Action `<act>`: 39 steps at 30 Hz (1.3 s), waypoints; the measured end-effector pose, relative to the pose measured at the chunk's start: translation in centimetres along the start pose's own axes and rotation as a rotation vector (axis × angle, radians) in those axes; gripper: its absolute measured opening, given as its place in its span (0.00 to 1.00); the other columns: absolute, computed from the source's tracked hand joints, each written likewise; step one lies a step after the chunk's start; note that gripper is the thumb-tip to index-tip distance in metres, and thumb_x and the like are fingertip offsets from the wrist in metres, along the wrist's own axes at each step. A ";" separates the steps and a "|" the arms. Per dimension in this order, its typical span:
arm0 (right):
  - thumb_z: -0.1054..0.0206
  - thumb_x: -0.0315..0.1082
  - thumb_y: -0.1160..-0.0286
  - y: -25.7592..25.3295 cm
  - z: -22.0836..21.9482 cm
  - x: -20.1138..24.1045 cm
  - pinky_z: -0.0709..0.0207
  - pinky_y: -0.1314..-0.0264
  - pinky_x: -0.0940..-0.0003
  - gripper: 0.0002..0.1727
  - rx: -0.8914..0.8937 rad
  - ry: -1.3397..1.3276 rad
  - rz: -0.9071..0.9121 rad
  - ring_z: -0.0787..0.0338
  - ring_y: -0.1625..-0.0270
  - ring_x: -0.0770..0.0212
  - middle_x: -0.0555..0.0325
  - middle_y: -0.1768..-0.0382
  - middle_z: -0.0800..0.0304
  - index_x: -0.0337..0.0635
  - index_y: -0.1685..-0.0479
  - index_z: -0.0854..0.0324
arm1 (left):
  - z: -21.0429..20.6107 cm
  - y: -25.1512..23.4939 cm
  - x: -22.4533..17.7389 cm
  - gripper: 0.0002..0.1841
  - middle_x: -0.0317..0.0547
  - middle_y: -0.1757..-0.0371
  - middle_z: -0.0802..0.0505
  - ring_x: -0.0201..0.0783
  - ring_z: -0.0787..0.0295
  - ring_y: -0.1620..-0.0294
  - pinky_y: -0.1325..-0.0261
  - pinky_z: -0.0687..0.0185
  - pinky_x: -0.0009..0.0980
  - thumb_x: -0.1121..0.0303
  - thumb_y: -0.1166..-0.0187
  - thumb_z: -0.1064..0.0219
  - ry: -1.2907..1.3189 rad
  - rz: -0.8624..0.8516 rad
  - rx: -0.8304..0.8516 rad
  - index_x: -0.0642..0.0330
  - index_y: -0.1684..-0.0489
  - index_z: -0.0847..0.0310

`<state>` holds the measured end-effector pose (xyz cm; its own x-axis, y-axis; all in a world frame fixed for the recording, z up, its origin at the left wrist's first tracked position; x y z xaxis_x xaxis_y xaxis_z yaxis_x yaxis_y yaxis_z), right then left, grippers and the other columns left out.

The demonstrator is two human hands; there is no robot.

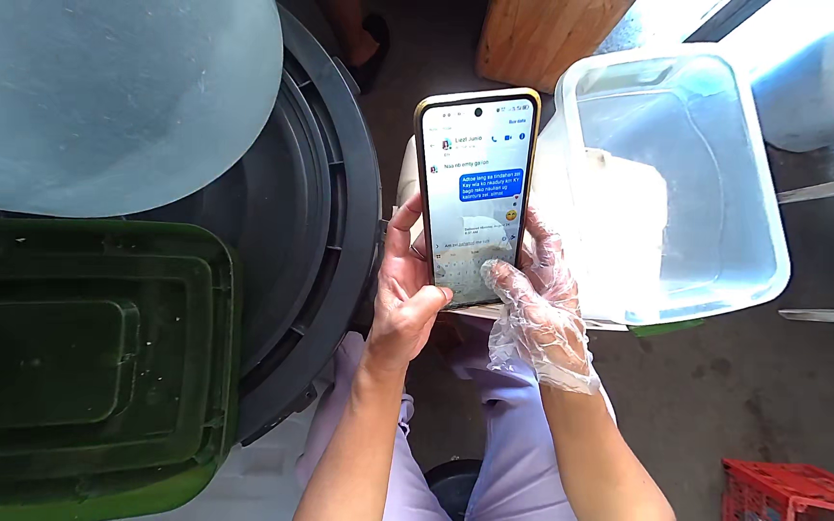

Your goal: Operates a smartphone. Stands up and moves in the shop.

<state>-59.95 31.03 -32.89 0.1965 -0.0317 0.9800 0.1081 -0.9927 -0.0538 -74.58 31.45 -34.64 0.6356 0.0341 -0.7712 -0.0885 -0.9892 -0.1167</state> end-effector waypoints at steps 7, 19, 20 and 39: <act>0.40 0.18 0.26 0.0 -0.2 -0.4 0.18 0.30 0.74 0.40 -0.068 0.007 0.010 0.15 0.31 0.72 0.64 0.24 0.22 0.44 0.10 0.45 | -0.1 0.0 0.1 0.45 0.35 0.28 0.18 0.32 0.14 0.33 0.34 0.14 0.33 0.87 0.39 0.44 -0.009 0.005 0.010 0.45 0.14 0.49; 0.34 0.19 0.35 0.1 -0.2 -0.1 0.19 0.29 0.74 0.49 0.015 0.032 0.005 0.19 0.27 0.71 0.62 0.20 0.27 0.44 0.07 0.53 | 0.0 0.0 0.1 0.45 0.36 0.27 0.18 0.32 0.14 0.34 0.33 0.14 0.32 0.88 0.39 0.44 0.011 -0.007 0.014 0.45 0.13 0.48; 0.34 0.19 0.33 0.2 -0.2 -0.1 0.19 0.28 0.74 0.48 0.006 0.036 0.009 0.19 0.26 0.71 0.62 0.20 0.26 0.45 0.07 0.52 | 0.0 0.0 0.1 0.46 0.36 0.28 0.18 0.32 0.14 0.34 0.34 0.14 0.32 0.88 0.40 0.45 0.007 -0.005 0.011 0.45 0.13 0.49; 0.38 0.20 0.28 -0.3 0.5 0.1 0.22 0.25 0.73 0.45 0.127 0.033 0.080 0.21 0.23 0.71 0.60 0.16 0.31 0.41 0.07 0.55 | -0.1 0.1 0.0 0.42 0.35 0.28 0.17 0.32 0.12 0.35 0.34 0.13 0.33 0.87 0.33 0.46 -0.044 -0.023 -0.037 0.43 0.14 0.47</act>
<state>-59.50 31.37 -32.84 0.1778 -0.1157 0.9772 0.2163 -0.9642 -0.1535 -74.52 31.38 -34.60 0.6030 0.0622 -0.7953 -0.0452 -0.9927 -0.1119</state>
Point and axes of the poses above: each hand's wrist, its own y-axis away from the middle knuckle, its own z-axis out of the back of the hand, x = y × z, the point moved 1 cm from there along -y, towards the middle knuckle
